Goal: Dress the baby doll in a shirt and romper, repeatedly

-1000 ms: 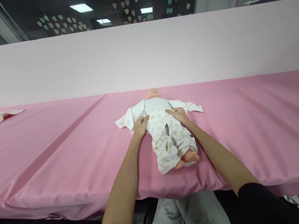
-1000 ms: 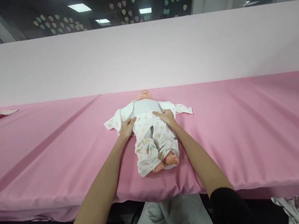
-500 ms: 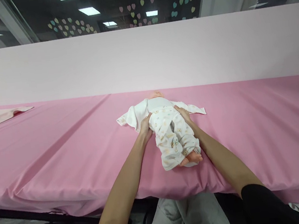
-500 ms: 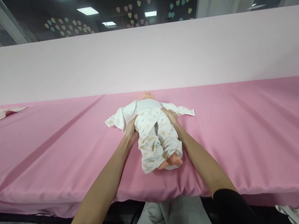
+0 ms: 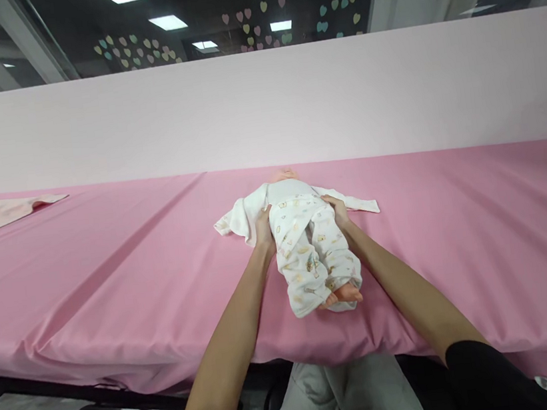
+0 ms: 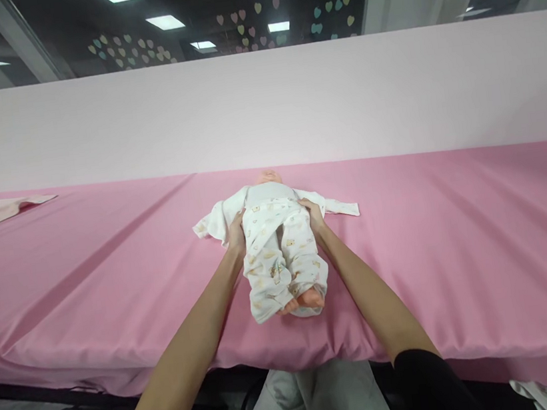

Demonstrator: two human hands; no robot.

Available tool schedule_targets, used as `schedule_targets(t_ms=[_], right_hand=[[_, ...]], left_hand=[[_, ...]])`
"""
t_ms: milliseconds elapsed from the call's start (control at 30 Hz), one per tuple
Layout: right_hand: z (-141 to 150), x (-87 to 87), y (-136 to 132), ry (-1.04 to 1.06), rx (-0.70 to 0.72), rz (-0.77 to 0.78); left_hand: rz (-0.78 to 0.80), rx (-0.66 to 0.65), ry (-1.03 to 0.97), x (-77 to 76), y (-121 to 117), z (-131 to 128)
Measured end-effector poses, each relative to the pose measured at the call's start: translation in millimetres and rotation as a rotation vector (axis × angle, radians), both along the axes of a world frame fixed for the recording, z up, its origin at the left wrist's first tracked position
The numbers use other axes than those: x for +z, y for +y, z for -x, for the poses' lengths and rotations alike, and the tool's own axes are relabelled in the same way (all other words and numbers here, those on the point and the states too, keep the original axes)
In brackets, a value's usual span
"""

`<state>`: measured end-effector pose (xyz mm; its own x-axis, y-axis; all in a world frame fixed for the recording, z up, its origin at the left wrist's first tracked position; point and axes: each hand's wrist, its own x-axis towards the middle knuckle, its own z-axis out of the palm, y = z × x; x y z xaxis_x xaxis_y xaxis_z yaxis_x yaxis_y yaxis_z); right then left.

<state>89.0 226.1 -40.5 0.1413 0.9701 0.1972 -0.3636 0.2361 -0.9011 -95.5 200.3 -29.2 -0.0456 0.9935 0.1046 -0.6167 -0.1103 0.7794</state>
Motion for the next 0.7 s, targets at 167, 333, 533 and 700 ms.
schedule_targets(t_ms=[167, 333, 533, 700], right_hand=[[-8, -6.4, 13, -0.208, -0.150, -0.050], [-5, -8.1, 12, -0.394, -0.258, -0.093], [-3, -5.6, 13, -0.508, -0.311, -0.077], [-1, -10.3, 19, -0.461, -0.320, 0.013]], left_hand=[[-0.181, 0.260, 0.360, -8.7, 10, 6], [-0.275, 0.341, 0.772, -11.5, 10, 12], [-0.141, 0.395, 0.661, -7.9, 18, 8], [0.078, 0.044, 0.147, -7.2, 23, 7]])
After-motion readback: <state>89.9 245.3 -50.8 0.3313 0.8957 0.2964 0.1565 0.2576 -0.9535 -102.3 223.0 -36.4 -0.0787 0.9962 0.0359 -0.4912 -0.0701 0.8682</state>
